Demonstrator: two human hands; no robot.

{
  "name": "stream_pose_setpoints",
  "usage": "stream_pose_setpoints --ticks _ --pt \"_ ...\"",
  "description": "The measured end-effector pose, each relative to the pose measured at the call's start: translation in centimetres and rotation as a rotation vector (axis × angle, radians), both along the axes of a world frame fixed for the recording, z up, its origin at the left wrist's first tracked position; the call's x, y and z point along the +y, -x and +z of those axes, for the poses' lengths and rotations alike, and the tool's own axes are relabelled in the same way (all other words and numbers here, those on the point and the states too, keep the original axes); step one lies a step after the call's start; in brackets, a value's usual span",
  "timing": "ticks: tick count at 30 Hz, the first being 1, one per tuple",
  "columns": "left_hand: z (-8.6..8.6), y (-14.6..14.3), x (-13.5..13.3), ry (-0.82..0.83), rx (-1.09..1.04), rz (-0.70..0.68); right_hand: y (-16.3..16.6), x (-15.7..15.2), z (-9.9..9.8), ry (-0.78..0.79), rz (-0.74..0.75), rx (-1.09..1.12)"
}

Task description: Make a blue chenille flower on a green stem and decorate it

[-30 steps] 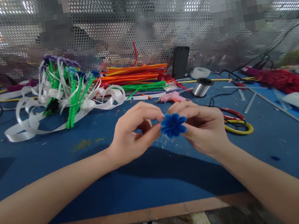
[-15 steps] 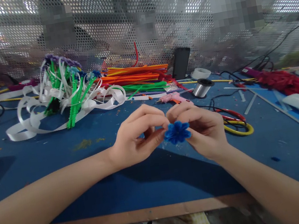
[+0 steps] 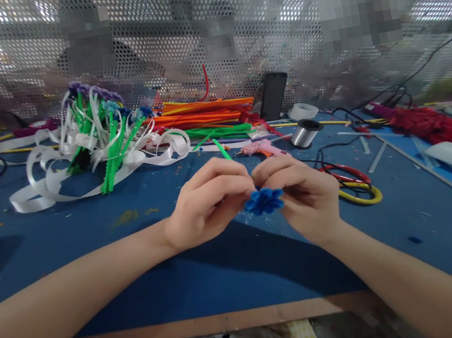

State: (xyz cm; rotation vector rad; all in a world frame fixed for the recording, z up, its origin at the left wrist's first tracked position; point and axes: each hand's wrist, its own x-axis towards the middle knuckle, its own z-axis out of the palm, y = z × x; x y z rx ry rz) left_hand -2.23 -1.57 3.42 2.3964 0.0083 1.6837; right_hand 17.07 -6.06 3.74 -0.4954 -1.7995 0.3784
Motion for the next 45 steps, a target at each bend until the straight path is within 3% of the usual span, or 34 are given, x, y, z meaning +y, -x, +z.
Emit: stream_pose_setpoints --ticks 6,11,22,45 --pt "-1.0 -0.1 1.0 0.021 0.005 0.022 -0.5 0.4 -0.1 -0.029 -0.143 -0.111" --pt "-1.3 -0.2 1.2 0.078 -0.011 0.022 -0.4 0.2 -0.3 -0.011 -0.13 -0.08" --pt "-1.1 -0.3 0.0 0.08 -0.024 0.182 0.3 0.1 -0.5 0.035 -0.086 0.022" --pt "-1.0 -0.8 0.0 0.294 -0.039 -0.079 0.2 0.1 -0.9 -0.045 -0.21 -0.005"
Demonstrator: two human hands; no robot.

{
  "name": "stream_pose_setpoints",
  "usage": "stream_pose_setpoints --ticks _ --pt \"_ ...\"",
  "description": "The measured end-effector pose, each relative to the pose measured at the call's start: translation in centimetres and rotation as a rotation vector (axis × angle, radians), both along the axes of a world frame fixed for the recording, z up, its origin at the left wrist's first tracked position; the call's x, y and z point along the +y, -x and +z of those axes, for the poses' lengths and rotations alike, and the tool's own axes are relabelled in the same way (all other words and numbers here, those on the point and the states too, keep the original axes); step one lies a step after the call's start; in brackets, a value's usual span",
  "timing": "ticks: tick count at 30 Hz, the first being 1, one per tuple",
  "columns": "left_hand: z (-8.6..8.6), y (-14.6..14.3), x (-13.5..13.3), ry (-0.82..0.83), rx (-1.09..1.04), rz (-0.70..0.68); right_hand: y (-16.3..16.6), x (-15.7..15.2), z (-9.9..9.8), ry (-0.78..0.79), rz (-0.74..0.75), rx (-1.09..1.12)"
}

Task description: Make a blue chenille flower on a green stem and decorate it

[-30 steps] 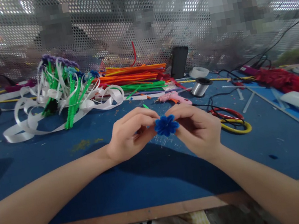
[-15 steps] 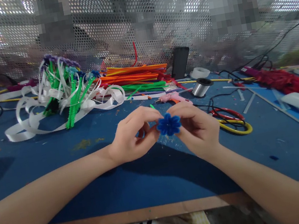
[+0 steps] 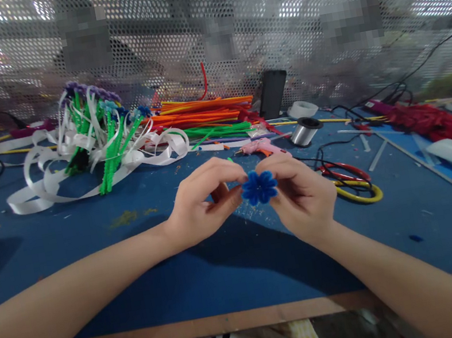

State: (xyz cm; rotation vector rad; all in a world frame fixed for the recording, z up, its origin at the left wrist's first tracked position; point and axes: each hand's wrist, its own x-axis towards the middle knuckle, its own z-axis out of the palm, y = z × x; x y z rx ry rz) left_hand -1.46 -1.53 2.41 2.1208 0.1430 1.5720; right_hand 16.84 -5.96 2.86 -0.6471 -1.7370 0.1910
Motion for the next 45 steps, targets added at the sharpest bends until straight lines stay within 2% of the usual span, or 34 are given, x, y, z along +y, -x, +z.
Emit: stream_pose_setpoints --ticks 6,10,13,16,19,22,27,36,45 --pt "-0.1 0.1 0.2 -0.121 0.013 0.112 0.0 -0.2 0.4 -0.047 0.0 -0.025" --pt "0.2 0.2 0.4 -0.091 0.024 0.08 0.0 -0.2 1.0 -0.006 -0.012 -0.016" --pt "0.5 0.3 0.5 -0.041 0.042 0.031 -0.1 -0.1 1.1 0.071 0.033 0.065" --pt "0.6 0.3 0.6 -0.129 0.061 0.028 0.0 0.1 0.9 0.173 0.122 0.173" --pt "0.7 0.4 0.8 -0.194 0.06 0.057 -0.1 0.0 0.7 0.227 0.165 0.22" --pt "0.8 0.4 0.8 -0.174 0.047 0.084 -0.1 -0.2 0.7 0.287 0.181 0.213" --pt "1.0 0.5 0.5 -0.168 -0.044 0.192 -0.1 -0.5 0.3 0.479 0.348 0.258" --pt "1.3 0.6 0.4 -0.258 -0.032 0.27 0.9 -1.7 1.3 0.752 0.309 0.496" --pt "1.4 1.0 0.4 -0.32 0.007 0.266 0.7 -1.5 1.7 0.886 0.507 0.514"
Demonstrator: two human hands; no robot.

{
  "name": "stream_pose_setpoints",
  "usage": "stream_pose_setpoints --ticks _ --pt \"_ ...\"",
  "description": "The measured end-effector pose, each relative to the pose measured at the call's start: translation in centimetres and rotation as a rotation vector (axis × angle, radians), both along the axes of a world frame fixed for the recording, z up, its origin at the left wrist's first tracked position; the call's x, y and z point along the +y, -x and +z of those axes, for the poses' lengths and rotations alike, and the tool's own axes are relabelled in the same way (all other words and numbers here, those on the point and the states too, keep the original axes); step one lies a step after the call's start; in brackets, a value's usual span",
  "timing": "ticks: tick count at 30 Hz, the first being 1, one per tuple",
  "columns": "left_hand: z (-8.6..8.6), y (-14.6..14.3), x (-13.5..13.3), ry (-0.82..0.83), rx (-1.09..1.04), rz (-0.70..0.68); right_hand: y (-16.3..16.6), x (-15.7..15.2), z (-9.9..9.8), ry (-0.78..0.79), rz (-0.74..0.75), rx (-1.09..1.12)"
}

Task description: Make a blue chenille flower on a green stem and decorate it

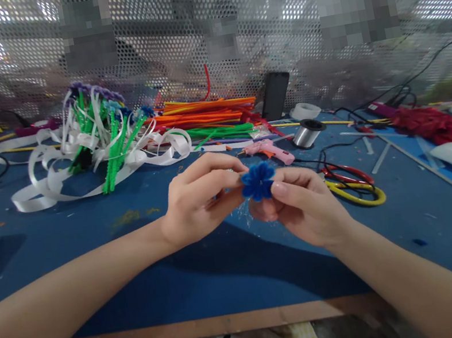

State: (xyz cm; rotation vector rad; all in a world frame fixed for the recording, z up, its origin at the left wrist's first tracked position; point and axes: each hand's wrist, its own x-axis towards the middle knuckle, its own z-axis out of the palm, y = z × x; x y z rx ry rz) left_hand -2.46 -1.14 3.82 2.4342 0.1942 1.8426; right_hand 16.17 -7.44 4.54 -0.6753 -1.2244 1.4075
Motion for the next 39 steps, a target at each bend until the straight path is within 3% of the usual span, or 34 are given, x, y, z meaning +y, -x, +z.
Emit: stream_pose_setpoints --ticks 12,17,19,22,24,27,29,31,34,39 --pt "-0.2 0.0 0.0 0.026 0.01 -0.008 -0.5 0.4 -0.2 0.003 0.03 -0.131" --pt "0.3 0.3 0.1 0.027 0.046 -0.075 -1.2 1.4 -0.6 0.058 0.068 -0.121" --pt "0.4 0.5 0.4 -0.004 0.048 -0.087 -1.5 2.1 -0.3 0.087 0.011 -0.093" --pt "0.1 0.8 1.5 -0.083 0.095 -0.04 -2.1 2.7 0.8 0.025 -0.232 -0.153" --pt "-0.5 1.1 2.4 -0.143 0.162 0.026 -2.8 2.6 2.0 -0.124 -0.463 -0.383" --pt "-2.0 1.5 3.8 -0.225 0.267 0.138 -4.3 2.4 3.7 -0.324 -0.724 -1.051" --pt "-3.1 1.6 4.3 -0.243 0.335 0.247 -5.7 3.0 4.0 -0.295 -0.73 -1.482" --pt "-4.0 1.6 4.6 -0.254 0.42 0.321 -7.1 4.5 3.5 -0.158 -0.661 -1.756" --pt "-4.9 1.4 4.6 -0.257 0.518 0.363 -9.0 7.9 1.7 0.006 -0.597 -2.001" --pt "-4.8 1.4 4.5 -0.194 0.584 0.363 -10.0 11.8 -0.9 -0.019 -0.483 -2.006"
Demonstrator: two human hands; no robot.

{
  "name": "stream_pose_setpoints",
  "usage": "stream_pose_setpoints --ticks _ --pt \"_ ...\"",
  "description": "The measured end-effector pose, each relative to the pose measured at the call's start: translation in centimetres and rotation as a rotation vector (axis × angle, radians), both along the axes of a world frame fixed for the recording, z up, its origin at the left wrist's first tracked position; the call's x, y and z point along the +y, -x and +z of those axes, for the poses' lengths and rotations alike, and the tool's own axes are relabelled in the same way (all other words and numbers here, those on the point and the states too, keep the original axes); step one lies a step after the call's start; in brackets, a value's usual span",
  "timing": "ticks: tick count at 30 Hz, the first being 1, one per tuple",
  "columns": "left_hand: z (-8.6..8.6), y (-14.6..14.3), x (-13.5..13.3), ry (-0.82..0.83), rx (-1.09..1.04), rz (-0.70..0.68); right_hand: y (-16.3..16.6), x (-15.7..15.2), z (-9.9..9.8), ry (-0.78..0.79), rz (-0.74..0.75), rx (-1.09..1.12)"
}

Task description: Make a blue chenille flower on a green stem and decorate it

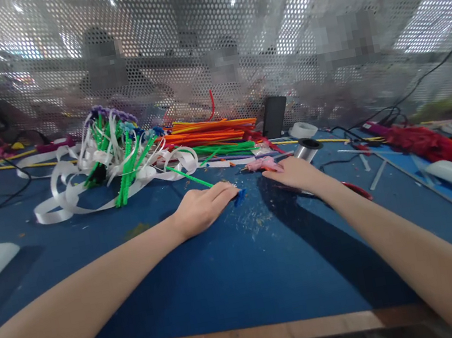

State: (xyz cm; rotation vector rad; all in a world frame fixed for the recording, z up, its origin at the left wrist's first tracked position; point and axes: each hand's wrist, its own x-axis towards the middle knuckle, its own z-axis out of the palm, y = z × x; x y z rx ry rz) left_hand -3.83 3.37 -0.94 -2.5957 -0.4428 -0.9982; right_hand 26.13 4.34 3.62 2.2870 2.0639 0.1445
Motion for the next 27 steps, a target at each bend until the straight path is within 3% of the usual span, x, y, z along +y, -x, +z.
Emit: stream_pose_setpoints --ticks 5,20,23,27 --pt "0.3 0.1 -0.1 0.025 0.015 0.003 0.5 0.9 -0.6 -0.043 0.015 0.016" --pt "0.1 0.3 0.3 0.04 0.09 -0.021 2.0 -1.4 0.2 -0.222 -0.213 0.02" --pt "0.1 0.3 0.3 0.049 0.092 -0.019 2.4 -1.9 0.5 -0.324 -0.155 -0.09" --pt "0.1 0.3 0.2 0.061 0.108 0.001 2.7 -2.5 1.2 -0.419 0.09 -0.359"
